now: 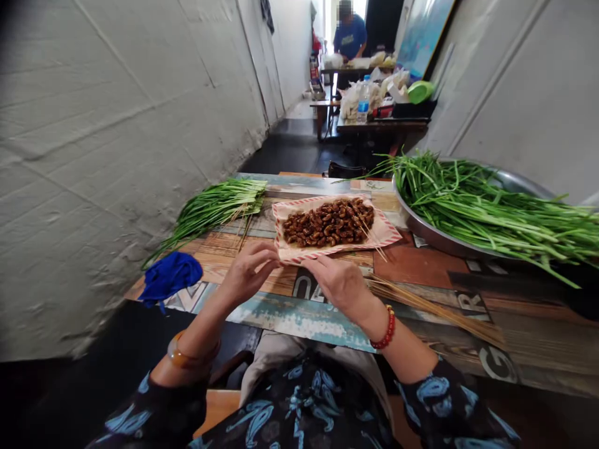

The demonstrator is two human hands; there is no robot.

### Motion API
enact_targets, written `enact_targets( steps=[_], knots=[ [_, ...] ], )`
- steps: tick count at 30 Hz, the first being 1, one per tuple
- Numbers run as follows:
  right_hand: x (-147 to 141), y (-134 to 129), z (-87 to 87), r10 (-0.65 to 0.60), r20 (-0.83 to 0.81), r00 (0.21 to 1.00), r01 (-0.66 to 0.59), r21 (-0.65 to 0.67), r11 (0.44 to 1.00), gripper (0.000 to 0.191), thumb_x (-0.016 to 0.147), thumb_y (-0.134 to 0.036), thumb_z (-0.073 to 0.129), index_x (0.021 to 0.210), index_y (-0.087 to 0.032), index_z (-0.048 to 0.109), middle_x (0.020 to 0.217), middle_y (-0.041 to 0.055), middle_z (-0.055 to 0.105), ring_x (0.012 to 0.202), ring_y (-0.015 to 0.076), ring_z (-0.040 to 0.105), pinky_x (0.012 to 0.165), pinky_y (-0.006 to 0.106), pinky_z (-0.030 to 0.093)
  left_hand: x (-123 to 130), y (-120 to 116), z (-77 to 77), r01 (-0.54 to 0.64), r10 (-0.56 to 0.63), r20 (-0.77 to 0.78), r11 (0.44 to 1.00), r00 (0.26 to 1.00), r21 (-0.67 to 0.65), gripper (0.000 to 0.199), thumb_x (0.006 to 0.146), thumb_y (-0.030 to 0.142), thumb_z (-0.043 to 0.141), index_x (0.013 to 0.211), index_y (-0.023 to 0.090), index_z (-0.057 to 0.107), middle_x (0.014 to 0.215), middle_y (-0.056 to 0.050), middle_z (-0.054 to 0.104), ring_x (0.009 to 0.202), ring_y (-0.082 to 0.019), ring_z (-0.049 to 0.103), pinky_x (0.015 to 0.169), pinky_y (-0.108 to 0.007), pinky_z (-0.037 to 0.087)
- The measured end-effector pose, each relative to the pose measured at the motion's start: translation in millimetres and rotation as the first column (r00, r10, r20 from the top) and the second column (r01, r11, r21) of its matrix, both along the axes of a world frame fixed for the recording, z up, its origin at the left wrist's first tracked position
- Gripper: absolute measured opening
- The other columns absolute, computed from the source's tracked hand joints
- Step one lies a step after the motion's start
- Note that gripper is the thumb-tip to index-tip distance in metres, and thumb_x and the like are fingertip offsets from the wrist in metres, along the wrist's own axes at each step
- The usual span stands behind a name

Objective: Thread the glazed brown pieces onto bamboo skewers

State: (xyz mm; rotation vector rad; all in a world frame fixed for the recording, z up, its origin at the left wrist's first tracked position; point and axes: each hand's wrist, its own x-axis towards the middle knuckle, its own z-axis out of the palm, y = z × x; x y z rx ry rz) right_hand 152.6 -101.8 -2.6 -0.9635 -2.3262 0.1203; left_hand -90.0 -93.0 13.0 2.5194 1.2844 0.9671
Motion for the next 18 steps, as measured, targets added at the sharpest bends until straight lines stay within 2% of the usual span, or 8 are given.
enact_targets(
  steps=[2, 4, 7, 9, 10, 12, 14, 18],
  knots=[
    [4.2, 10.9, -0.4, -0.053, -0.131, 0.990, 0.040, -0.099, 0.994, 0.031, 0.097, -0.017, 0.043, 0.118, -0.019, 0.065, 0.103, 0.0101, 0.071, 0.095, 0.0204, 0.067, 0.080, 0.031, 0.053, -5.0, 11.0, -3.5, -0.069, 0.072, 0.127, 0.997, 0.989, -0.028, 0.015, 0.092, 0.023, 0.051, 0.098, 0.018, 0.064, 0.096, -0.008, 0.064, 0.093, -0.018, 0.058, 0.083, -0.032, 0.045],
    [9.5, 22.9, -0.2, -0.143, -0.291, 0.946, 0.051, -0.302, 0.952, 0.030, 0.096, -0.023, 0.043, 0.117, -0.019, 0.065, 0.097, 0.0093, 0.070, 0.081, 0.0184, 0.069, 0.070, 0.030, 0.055, -3.8, 26.4, -8.3, -0.115, 0.124, 0.207, 0.992, 0.970, -0.056, 0.018, 0.092, 0.024, 0.051, 0.103, 0.018, 0.064, 0.095, -0.007, 0.065, 0.090, -0.017, 0.060, 0.080, -0.030, 0.046],
    [11.7, 34.5, -1.5, -0.304, -0.504, 0.808, -0.150, -0.675, 0.722, 0.038, 0.094, -0.037, 0.045, 0.123, -0.017, 0.059, 0.080, 0.0023, 0.065, 0.048, 0.0108, 0.061, 0.040, 0.023, 0.045, 7.6, 53.2, -16.4, -0.084, 0.099, 0.158, 0.992, 0.982, -0.097, 0.017, 0.091, 0.023, 0.051, 0.097, 0.017, 0.065, 0.089, -0.007, 0.065, 0.083, -0.016, 0.060, 0.075, -0.028, 0.046],
    [8.1, 38.1, -4.8, -0.419, -0.582, 0.697, -0.309, -0.771, 0.557, 0.045, 0.088, -0.042, 0.051, 0.124, -0.016, 0.056, 0.076, -0.0012, 0.062, 0.042, 0.0084, 0.057, 0.034, 0.019, 0.038, 17.2, 70.9, -20.1, -0.062, 0.068, 0.063, 0.993, 0.996, -0.096, 0.017, 0.091, 0.022, 0.050, 0.093, 0.016, 0.066, 0.088, -0.007, 0.065, 0.083, -0.017, 0.060, 0.075, -0.028, 0.046],
    [5.5, 39.6, -7.1, -0.459, -0.610, 0.646, -0.364, -0.775, 0.517, 0.046, 0.085, -0.043, 0.054, 0.121, -0.015, 0.057, 0.072, -0.0028, 0.060, 0.041, 0.0073, 0.055, 0.033, 0.017, 0.036, 21.3, 79.2, -21.1, -0.068, 0.068, 0.005, 0.994, 0.998, -0.084, 0.017, 0.091, 0.021, 0.050, 0.094, 0.016, 0.066, 0.089, -0.008, 0.065, 0.084, -0.018, 0.060, 0.076, -0.029, 0.046],
    [0.5, 42.3, -12.0, -0.495, -0.648, 0.579, -0.424, -0.758, 0.495, 0.047, 0.081, -0.043, 0.057, 0.119, -0.015, 0.058, 0.066, -0.0049, 0.058, 0.040, 0.0067, 0.054, 0.033, 0.016, 0.035, 26.3, 92.4, -21.2, -0.099, 0.091, -0.138, 0.994, 0.986, -0.047, 0.018, 0.091, 0.018, 0.049, 0.095, 0.016, 0.067, 0.089, -0.008, 0.066, 0.086, -0.020, 0.061, 0.078, -0.031, 0.045],
    [-2.6, 43.2, -15.9, -0.502, -0.671, 0.545, -0.424, -0.738, 0.525, 0.047, 0.080, -0.042, 0.058, 0.117, -0.014, 0.060, 0.063, -0.0056, 0.058, 0.041, 0.0063, 0.054, 0.035, 0.015, 0.035, 26.4, 99.6, -20.1, -0.138, 0.132, -0.257, 0.990, 0.957, -0.007, 0.020, 0.091, 0.018, 0.047, 0.094, 0.017, 0.067, 0.089, -0.009, 0.067, 0.086, -0.020, 0.061, 0.079, -0.032, 0.044],
    [-3.3, 42.1, -19.8, -0.511, -0.664, 0.546, -0.377, -0.740, 0.557, 0.044, 0.081, -0.042, 0.058, 0.113, -0.013, 0.062, 0.059, -0.0056, 0.058, 0.041, 0.0057, 0.053, 0.036, 0.015, 0.035, 17.3, 98.6, -20.8, -0.270, 0.267, -0.419, 0.961, 0.868, 0.053, 0.021, 0.092, 0.020, 0.046, 0.091, 0.017, 0.067, 0.094, -0.010, 0.067, 0.090, -0.023, 0.060, 0.081, -0.035, 0.043]
  ],
)
